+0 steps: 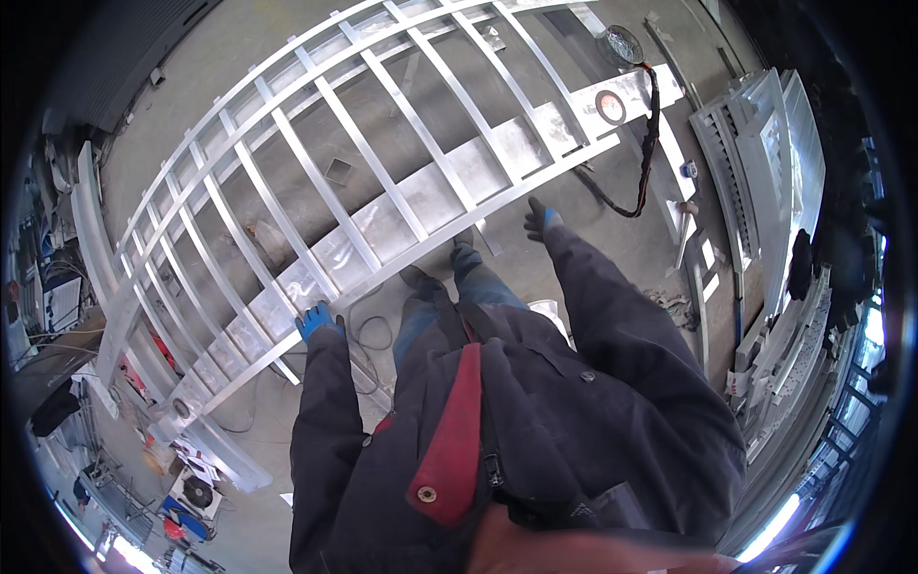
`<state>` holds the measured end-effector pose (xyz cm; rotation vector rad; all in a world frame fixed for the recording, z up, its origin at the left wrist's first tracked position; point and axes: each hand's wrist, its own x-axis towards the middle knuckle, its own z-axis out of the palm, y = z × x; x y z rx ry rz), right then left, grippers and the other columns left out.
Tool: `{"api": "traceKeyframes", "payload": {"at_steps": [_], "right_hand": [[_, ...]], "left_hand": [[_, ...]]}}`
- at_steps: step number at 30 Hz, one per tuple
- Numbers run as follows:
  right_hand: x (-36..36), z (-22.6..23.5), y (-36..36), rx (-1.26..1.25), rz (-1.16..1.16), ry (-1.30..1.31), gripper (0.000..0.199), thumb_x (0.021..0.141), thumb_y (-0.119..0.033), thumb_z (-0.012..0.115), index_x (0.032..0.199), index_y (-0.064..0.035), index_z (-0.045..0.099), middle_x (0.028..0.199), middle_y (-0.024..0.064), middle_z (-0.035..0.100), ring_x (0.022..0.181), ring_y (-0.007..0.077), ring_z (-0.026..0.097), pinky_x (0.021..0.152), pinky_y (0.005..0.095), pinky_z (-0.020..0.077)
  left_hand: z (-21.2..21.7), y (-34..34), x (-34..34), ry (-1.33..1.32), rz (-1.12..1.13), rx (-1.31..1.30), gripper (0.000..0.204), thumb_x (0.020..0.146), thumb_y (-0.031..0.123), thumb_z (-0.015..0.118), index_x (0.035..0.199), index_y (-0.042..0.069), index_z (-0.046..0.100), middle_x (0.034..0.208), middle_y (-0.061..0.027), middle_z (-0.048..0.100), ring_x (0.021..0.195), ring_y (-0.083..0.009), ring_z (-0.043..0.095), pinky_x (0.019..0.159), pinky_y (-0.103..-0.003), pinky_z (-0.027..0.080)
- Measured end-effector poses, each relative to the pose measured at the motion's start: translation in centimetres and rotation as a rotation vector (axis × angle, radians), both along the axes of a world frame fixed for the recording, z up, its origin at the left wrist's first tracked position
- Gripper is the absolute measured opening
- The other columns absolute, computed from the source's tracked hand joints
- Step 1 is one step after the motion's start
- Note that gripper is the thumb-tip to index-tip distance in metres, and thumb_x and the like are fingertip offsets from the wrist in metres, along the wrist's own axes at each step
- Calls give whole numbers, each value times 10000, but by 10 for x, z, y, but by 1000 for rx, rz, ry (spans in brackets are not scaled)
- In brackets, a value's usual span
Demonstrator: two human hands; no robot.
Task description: The person positions a white metal frame on a workbench and uses a welding torch to join the frame components. The person repositions the frame and continues welding along the joints.
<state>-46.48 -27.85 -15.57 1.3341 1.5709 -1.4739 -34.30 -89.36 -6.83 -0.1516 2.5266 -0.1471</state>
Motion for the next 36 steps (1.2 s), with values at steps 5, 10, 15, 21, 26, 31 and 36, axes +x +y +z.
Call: {"api": "traceKeyframes", "payload": {"at_steps": [5, 10, 15, 21, 26, 31, 36], "right_hand": [[-61, 5, -40, 81, -73, 115, 557, 927, -492, 720, 1370, -180, 594, 1331, 88, 613, 1117, 272, 652, 796, 440, 596], [-71, -14, -36, 131, 206, -59, 391, 974, -376, 657, 1297, -159, 623, 1173, 69, 674, 964, 239, 706, 665, 435, 593], [-40, 2, -40, -255, 531, -20, 336, 1024, -428, 519, 1217, -179, 635, 1206, 12, 688, 1082, 243, 671, 835, 477, 529], [57, 73, -7, 204, 704, 313, 485, 893, -542, 648, 1066, -104, 759, 990, 132, 764, 938, 296, 719, 843, 416, 546], [82, 74, 95, 144, 520, 85, 673, 865, -698, 617, 1040, -62, 750, 917, 111, 741, 863, 237, 685, 799, 382, 520], [42, 88, 192, 87, 667, 213, 758, 924, -722, 490, 1130, -43, 759, 1111, 199, 757, 1050, 387, 711, 909, 455, 523], [-44, 97, 259, 177, 578, 321, 630, 971, -634, 524, 1163, -73, 739, 1059, 123, 755, 955, 274, 714, 839, 389, 542]], "left_hand": [[-6, -1, -19, -176, 102, 9, 578, 864, 570, 728, 1280, 177, 646, 1273, -138, 652, 1165, -329, 665, 970, -486, 524], [-12, 8, -9, -209, 89, -25, 582, 890, 570, 706, 1307, 172, 628, 1281, -142, 646, 1207, -340, 640, 980, -484, 519], [-28, 13, -20, -214, 88, -4, 548, 913, 534, 681, 1329, 183, 620, 1374, -113, 628, 1265, -294, 615, 1112, -503, 401], [1, 63, -20, -94, 159, -44, 587, 900, 414, 681, 1361, 76, 548, 1373, -167, 600, 1267, -333, 592, 1113, -524, 387], [43, 161, -19, 449, 49, 395, 571, 892, 283, 680, 1366, -5, 546, 1287, -253, 641, 1195, -435, 621, 1035, -495, 498], [17, 338, -30, 234, 577, 1030, 479, 958, 323, 709, 1285, -25, 680, 1209, -227, 724, 1151, -295, 688, 1001, -402, 533], [17, 507, -106, 169, 276, 1075, 426, 963, 351, 688, 1273, 59, 707, 1220, -207, 726, 1138, -336, 697, 994, -417, 533]]}}
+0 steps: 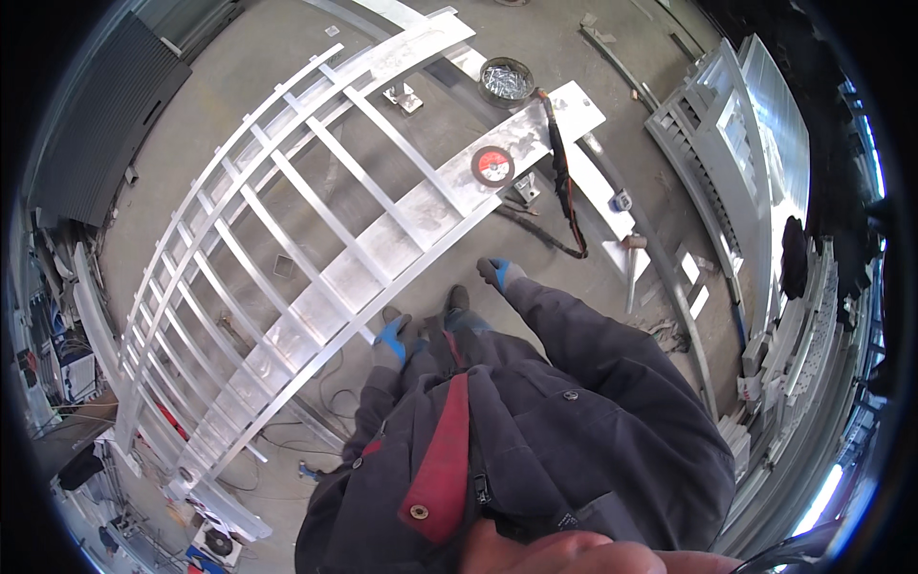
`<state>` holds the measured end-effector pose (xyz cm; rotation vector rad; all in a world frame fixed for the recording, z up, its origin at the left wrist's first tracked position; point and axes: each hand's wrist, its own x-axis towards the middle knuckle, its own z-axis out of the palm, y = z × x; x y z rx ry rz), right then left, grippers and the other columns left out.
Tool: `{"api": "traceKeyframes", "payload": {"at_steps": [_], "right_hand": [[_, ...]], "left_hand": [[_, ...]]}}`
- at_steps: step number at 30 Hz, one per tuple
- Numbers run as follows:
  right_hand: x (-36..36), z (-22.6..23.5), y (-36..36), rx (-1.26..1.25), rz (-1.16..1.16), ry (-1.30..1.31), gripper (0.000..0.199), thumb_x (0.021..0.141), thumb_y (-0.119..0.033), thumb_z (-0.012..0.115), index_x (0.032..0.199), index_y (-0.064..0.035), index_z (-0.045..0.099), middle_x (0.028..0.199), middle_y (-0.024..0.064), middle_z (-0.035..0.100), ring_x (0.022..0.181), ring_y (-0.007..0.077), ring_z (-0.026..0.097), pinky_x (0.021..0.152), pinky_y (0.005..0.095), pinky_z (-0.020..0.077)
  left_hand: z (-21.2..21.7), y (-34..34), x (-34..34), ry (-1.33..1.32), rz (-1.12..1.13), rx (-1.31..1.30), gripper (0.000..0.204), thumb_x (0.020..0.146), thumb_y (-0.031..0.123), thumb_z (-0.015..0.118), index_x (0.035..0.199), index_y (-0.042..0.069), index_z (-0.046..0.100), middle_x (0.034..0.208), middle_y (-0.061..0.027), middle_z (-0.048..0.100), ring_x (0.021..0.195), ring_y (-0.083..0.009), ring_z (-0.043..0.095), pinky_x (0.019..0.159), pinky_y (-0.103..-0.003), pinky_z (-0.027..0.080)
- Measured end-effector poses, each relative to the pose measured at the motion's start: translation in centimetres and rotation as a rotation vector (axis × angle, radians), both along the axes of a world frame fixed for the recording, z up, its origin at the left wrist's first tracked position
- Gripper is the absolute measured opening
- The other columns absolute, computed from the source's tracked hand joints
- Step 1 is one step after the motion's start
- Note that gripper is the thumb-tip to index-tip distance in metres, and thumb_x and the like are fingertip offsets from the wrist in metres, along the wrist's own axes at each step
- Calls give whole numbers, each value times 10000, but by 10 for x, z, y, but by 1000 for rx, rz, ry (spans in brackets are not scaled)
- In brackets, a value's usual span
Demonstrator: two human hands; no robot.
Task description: The person positions a white metal frame on a workbench and uses a welding torch to join the frame components. The person repositions the frame and continues welding along the joints.
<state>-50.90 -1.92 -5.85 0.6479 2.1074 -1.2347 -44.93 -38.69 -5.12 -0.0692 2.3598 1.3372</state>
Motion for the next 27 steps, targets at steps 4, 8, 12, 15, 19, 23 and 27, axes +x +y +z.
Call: {"api": "traceKeyframes", "payload": {"at_steps": [4, 8, 12, 15, 19, 23, 27], "right_hand": [[-51, -7, 54, -117, -183, -113, 603, 996, -575, 527, 1296, -69, 661, 1113, 84, 747, 903, 235, 708, 791, 399, 542], [-83, 4, 123, -338, -488, -305, 560, 1002, -523, 533, 1430, -162, 545, 1213, 62, 716, 890, 223, 696, 724, 381, 525], [-114, 25, 209, -588, -806, -134, 234, 1006, -408, 557, 1065, -183, 587, 799, -30, 573, 639, 159, 548, 555, 317, 416], [-186, 30, 285, -641, -962, -48, 216, 979, -375, 605, 970, -159, 606, 711, -24, 560, 635, 173, 576, 546, 320, 425], [-323, 16, 380, -238, -922, 113, 524, 983, -438, 610, 1368, -83, 584, 1302, 139, 685, 1067, 288, 699, 788, 440, 542], [-472, -56, 441, -207, -749, 363, 533, 966, -400, 656, 1397, -96, 575, 1305, 129, 693, 1041, 273, 707, 795, 419, 549], [-589, -184, 474, 336, -40, 223, 341, 941, -350, 602, 1051, -59, 741, 1049, 162, 763, 827, 243, 700, 723, 413, 547]], "left_hand": [[32, 51, -72, 77, -195, -318, 401, 948, 303, 692, 1266, 60, 716, 1227, -182, 730, 1142, -311, 702, 993, -390, 546], [39, 81, -126, 23, -118, -158, 400, 949, 342, 665, 1227, 63, 730, 1212, -180, 735, 1133, -320, 705, 1008, -403, 539], [25, 109, -139, 28, -263, -297, 401, 931, 416, 659, 1195, 121, 722, 1146, -175, 740, 1066, -356, 704, 959, -432, 547], [9, 124, -141, 39, -272, -324, 494, 924, 443, 646, 1258, 80, 677, 1228, -191, 706, 1135, -382, 668, 996, -461, 520], [-16, 146, -147, -2, -226, -436, 604, 911, 436, 658, 1372, 53, 588, 1364, -238, 622, 1238, -409, 609, 1065, -459, 481], [-25, 182, -154, -257, -142, -506, 748, 890, 468, 661, 1504, 92, 460, 1557, -233, 449, 1427, -390, 454, 1171, -450, 389], [-24, 231, -160, -417, -128, -743, 812, 846, 491, 689, 1509, 88, 449, 1620, -228, 355, 1494, -424, 342, 1195, -487, 358]]}}
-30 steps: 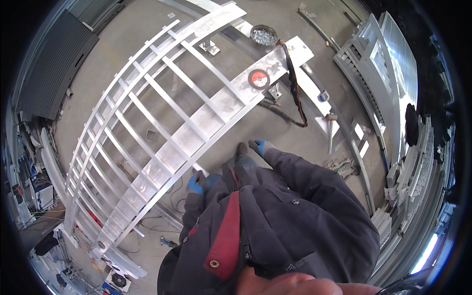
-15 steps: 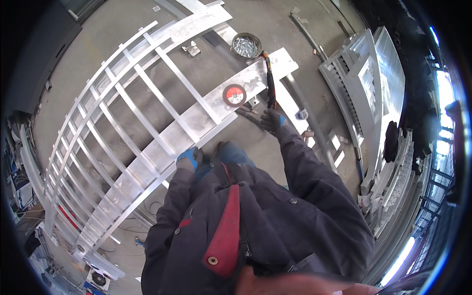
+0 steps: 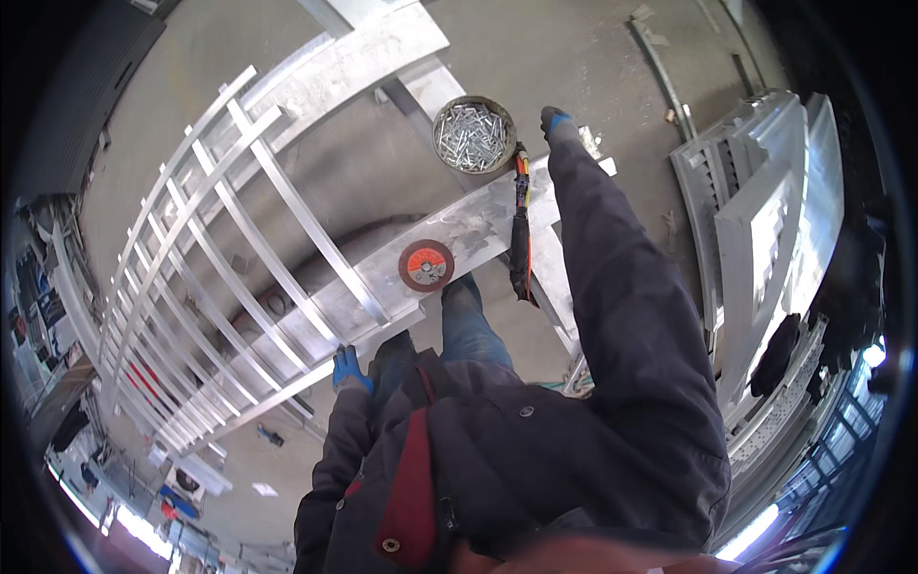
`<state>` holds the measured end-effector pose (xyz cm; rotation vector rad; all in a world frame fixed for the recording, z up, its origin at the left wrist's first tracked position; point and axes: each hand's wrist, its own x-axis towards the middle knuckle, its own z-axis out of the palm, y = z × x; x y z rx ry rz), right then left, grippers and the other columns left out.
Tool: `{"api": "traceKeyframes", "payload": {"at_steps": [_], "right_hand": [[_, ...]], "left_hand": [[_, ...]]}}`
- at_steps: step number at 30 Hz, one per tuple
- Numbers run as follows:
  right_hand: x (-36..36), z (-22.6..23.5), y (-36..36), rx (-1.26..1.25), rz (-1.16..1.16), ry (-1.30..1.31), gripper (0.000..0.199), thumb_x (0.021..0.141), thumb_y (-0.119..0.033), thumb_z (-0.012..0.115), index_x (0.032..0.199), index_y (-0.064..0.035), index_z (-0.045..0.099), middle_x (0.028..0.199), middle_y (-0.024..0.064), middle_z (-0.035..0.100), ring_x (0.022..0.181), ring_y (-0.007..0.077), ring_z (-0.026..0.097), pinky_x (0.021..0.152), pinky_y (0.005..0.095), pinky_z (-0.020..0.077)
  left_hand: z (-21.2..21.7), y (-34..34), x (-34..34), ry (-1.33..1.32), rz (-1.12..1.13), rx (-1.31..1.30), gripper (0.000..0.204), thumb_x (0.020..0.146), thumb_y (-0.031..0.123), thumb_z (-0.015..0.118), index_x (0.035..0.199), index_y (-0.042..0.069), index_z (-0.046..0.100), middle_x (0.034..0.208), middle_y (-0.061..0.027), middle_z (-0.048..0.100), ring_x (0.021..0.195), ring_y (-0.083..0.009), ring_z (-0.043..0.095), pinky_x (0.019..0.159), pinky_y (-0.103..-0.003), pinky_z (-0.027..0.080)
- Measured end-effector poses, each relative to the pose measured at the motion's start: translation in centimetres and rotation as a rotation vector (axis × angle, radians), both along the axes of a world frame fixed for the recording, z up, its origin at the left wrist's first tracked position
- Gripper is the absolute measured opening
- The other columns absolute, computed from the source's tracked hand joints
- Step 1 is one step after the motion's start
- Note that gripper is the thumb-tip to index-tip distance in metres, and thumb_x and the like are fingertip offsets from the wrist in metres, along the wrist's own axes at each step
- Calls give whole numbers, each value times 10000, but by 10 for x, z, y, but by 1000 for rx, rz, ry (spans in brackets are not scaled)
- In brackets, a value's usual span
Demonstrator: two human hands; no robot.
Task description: The person positions a white metal frame on a workbench and uses a welding torch to join the frame components. The person repositions the frame and continues welding along the joints.
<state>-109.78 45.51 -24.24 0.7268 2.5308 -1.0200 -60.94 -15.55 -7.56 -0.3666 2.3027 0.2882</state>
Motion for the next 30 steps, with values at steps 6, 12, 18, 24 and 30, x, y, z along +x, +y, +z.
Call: {"api": "traceKeyframes", "payload": {"at_steps": [6, 12, 18, 24, 30], "right_hand": [[-6, -122, 5, 39, 293, -344, 360, 985, -402, 566, 1040, -77, 711, 979, 108, 703, 788, 237, 647, 705, 435, 537], [8, -125, -8, 125, 442, -414, 361, 991, -413, 572, 1049, -81, 702, 974, 92, 689, 789, 229, 635, 707, 429, 533], [-3, -113, 16, 185, 423, -409, 362, 997, -423, 578, 1058, -86, 693, 970, 77, 676, 789, 222, 623, 710, 423, 529], [-19, -65, 30, 146, 316, -299, 364, 1002, -434, 584, 1066, -90, 684, 965, 62, 663, 789, 215, 611, 713, 417, 526], [1, 34, 44, -123, 0, 4, 367, 1008, -445, 590, 1075, -94, 675, 960, 46, 649, 790, 207, 599, 716, 411, 522]], "left_hand": [[9, 25, -16, -57, 79, -17, 860, 819, 466, 748, 1505, 47, 442, 1582, -349, 341, 1490, -484, 310, 1223, -498, 312], [17, 39, -25, -78, 90, -109, 854, 873, 495, 682, 1539, 46, 390, 1639, -274, 288, 1514, -465, 283, 1226, -488, 306], [23, 37, -27, -45, 97, -87, 856, 868, 467, 692, 1545, 42, 384, 1637, -280, 280, 1498, -476, 310, 1201, -503, 330], [22, 37, -22, -38, 96, -104, 846, 885, 487, 662, 1549, 43, 384, 1627, -270, 298, 1506, -457, 304, 1209, -486, 307], [13, 30, -13, -47, 100, -72, 851, 894, 501, 640, 1551, 34, 367, 1613, -262, 317, 1503, -445, 307, 1219, -498, 279]]}}
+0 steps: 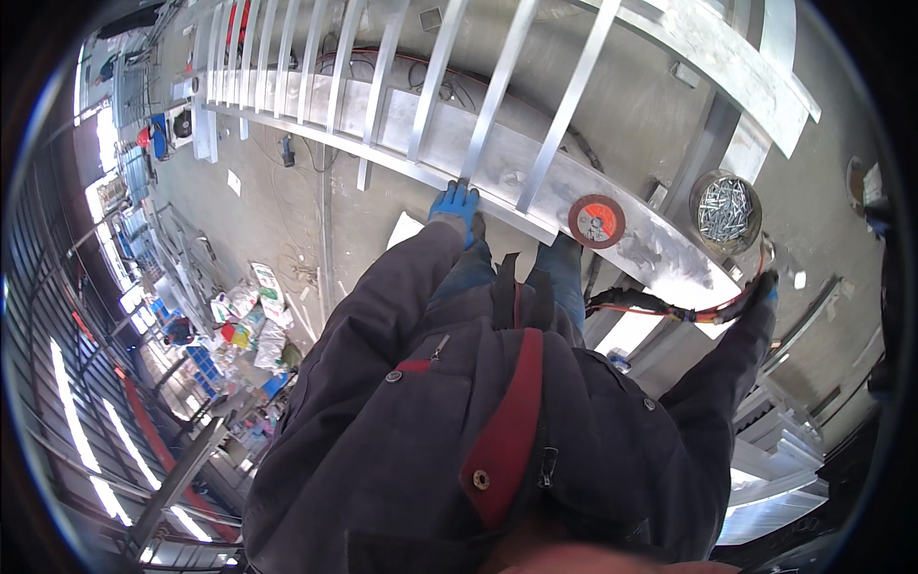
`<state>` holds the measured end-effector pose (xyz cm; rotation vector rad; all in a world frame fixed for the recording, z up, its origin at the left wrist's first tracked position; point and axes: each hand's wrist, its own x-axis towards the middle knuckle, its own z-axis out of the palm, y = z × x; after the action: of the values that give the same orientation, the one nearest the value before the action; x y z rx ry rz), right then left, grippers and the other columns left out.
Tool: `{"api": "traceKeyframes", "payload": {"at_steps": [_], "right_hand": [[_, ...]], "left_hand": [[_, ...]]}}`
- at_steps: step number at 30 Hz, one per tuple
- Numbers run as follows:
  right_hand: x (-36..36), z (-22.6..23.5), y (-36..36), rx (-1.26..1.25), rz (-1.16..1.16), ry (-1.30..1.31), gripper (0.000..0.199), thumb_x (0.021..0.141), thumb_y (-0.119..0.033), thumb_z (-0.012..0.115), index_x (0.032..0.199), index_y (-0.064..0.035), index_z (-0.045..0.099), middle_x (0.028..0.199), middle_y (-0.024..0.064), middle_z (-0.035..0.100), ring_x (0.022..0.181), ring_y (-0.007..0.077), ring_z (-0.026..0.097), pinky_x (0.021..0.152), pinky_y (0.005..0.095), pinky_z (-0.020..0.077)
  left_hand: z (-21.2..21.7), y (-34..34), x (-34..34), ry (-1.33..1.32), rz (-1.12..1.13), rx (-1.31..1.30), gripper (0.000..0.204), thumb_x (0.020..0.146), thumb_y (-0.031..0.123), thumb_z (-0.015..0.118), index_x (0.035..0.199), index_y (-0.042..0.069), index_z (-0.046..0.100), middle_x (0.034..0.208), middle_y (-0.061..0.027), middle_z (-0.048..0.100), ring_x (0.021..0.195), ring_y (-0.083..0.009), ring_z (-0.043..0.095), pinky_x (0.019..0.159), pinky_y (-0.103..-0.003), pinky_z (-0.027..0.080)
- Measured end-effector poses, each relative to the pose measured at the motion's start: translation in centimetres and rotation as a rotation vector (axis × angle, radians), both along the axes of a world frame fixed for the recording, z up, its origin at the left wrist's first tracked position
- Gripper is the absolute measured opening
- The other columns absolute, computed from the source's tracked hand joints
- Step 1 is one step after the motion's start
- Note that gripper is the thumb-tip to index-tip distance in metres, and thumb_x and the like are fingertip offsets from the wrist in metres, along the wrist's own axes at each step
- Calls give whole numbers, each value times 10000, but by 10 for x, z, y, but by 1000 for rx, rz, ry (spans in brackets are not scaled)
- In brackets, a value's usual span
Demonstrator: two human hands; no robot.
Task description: The person positions a white metal frame on a workbench and uses a welding torch to join the frame components. The person repositions the frame and continues welding along the joints.
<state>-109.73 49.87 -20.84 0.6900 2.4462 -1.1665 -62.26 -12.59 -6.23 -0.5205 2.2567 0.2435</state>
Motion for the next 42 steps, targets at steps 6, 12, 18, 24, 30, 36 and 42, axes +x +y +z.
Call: {"api": "traceKeyframes", "payload": {"at_steps": [6, 12, 18, 24, 30, 36, 42], "right_hand": [[133, 200, -49, -192, -208, 115, 371, 1023, -414, 616, 1188, -82, 632, 893, 20, 597, 776, 207, 602, 735, 349, 523], [304, 325, -173, -350, -72, 272, 343, 1016, -383, 635, 1151, -68, 625, 1001, 28, 600, 840, 155, 561, 687, 350, 501], [447, 365, -309, -857, 242, -26, 381, 1004, -298, 653, 1239, -3, 594, 993, 67, 633, 611, 133, 548, 531, 288, 468], [584, 426, -570, -827, 663, -205, 414, 874, -244, 737, 1165, 12, 593, 844, 33, 590, 617, 115, 561, 576, 269, 479], [634, 445, -751, -1090, 1007, -489, 706, 836, -338, 747, 1393, 29, 518, 908, 66, 616, 700, 155, 620, 621, 290, 518], [665, 448, -894, -997, 1138, -454, 807, 820, -403, 713, 1437, 63, 481, 965, 98, 647, 782, 193, 649, 713, 300, 527], [680, 436, -1086, -723, 1262, -404, 454, 954, -352, 691, 1254, -17, 625, 905, 19, 624, 761, 104, 586, 655, 267, 471]], "left_hand": [[0, 0, 6, 6, 23, 25, 903, 882, 527, 662, 1573, 37, 348, 1630, -268, 296, 1512, -455, 290, 1226, -526, 266], [1, -30, 31, 309, 142, 284, 773, 887, 509, 660, 1486, 48, 499, 1576, -215, 437, 1450, -378, 429, 1205, -461, 346], [80, -62, 134, 735, 178, 805, 521, 944, 379, 682, 1362, 70, 638, 1336, -203, 659, 1217, -349, 645, 1050, -427, 514], [174, -113, 270, 683, 535, 1433, 522, 987, 312, 711, 1410, 25, 607, 1329, -140, 686, 1244, -260, 633, 1047, -423, 501], [249, -180, 321, 640, 643, 1587, 491, 1015, 362, 642, 1386, 42, 615, 1315, -132, 680, 1212, -238, 633, 1018, -394, 514], [278, -299, 357, 757, 678, 1237, 378, 1010, 377, 624, 1181, 47, 690, 1087, -126, 744, 1012, -218, 701, 869, -378, 549], [259, -423, 390, 800, 789, 1503, 372, 1010, 351, 620, 1225, 51, 669, 1083, -89, 710, 956, -204, 672, 852, -360, 549]]}}
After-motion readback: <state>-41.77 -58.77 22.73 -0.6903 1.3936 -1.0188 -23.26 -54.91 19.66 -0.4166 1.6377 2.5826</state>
